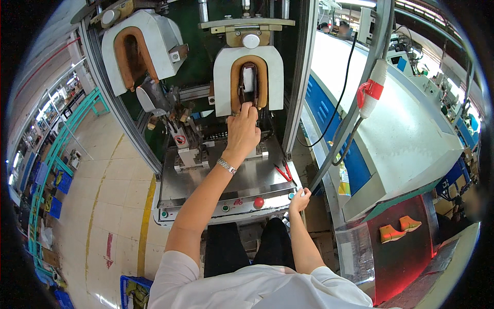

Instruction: Operating a heat-setting or lasting machine to shape shoe uppers.

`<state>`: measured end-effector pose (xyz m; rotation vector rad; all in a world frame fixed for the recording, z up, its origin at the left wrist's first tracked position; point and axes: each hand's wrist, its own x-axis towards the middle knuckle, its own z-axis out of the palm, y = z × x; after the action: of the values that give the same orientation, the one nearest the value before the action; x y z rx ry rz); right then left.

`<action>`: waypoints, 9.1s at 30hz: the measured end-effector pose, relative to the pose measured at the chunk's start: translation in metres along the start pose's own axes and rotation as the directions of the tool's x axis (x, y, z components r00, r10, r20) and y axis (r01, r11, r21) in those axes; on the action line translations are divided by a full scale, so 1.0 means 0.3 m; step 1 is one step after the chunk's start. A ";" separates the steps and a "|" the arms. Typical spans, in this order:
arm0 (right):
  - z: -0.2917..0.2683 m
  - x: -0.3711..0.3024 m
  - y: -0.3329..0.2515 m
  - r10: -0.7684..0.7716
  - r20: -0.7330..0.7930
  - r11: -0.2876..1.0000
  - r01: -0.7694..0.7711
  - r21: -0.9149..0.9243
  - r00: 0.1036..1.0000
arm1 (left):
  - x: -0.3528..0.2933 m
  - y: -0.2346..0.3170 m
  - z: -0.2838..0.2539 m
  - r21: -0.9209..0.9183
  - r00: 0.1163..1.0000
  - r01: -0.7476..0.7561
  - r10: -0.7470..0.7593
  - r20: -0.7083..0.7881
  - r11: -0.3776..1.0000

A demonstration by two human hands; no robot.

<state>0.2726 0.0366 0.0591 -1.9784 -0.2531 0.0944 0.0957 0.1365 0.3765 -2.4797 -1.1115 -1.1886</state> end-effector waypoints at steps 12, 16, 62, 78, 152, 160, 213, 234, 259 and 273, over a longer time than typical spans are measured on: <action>0.011 -0.025 -0.029 0.009 0.002 0.999 -0.009 -0.032 1.000 | -0.015 -0.024 -0.016 -0.077 1.000 -0.012 0.012 0.006 0.997; 0.002 -0.001 -0.017 -0.029 -0.071 0.999 0.026 -0.034 0.997 | -0.117 0.068 0.016 -0.321 0.987 -0.113 0.070 -0.142 0.940; -2.146 0.454 1.274 -0.011 -0.424 0.307 -0.401 -0.863 0.906 | -1.349 0.184 0.531 -0.441 0.560 0.698 -0.047 0.827 0.564; -1.736 0.585 0.979 -0.026 -0.495 0.514 -0.413 -0.752 0.869 | -1.354 0.057 0.478 -0.220 0.296 0.920 -0.206 0.933 0.323; -0.032 0.088 0.010 -0.051 0.221 0.965 0.105 -0.239 0.974 | -1.466 -0.177 0.799 0.090 0.089 0.644 -0.191 0.978 0.760; -0.047 0.094 0.037 -0.006 0.235 0.969 0.063 -0.237 0.972 | -1.355 -0.004 0.585 -0.156 0.076 0.663 0.142 0.987 0.732; -0.032 0.100 0.046 -0.152 0.269 0.948 0.217 -0.234 0.951 | -0.218 0.497 -0.675 -0.243 0.153 -0.918 0.284 -0.946 -0.314; -0.195 0.160 -0.280 -0.335 0.176 0.788 0.173 0.590 0.926 | -0.452 0.115 -0.323 -0.958 0.966 -0.140 -0.178 -0.188 0.251; -0.396 -0.097 -1.280 -0.990 -0.096 -0.121 0.972 0.202 -0.103 | -0.445 0.069 -0.163 -0.745 0.953 0.165 -0.298 -0.048 0.646; -0.906 -0.353 -1.127 -0.989 0.149 0.096 0.871 0.482 0.027 | -0.486 0.444 -0.001 -0.960 0.807 0.275 -0.531 0.257 -0.046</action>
<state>0.1732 -0.0977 0.4732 -1.0614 -1.8013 -0.3071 0.1289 -0.0380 0.2906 -2.5426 -1.2148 -3.3255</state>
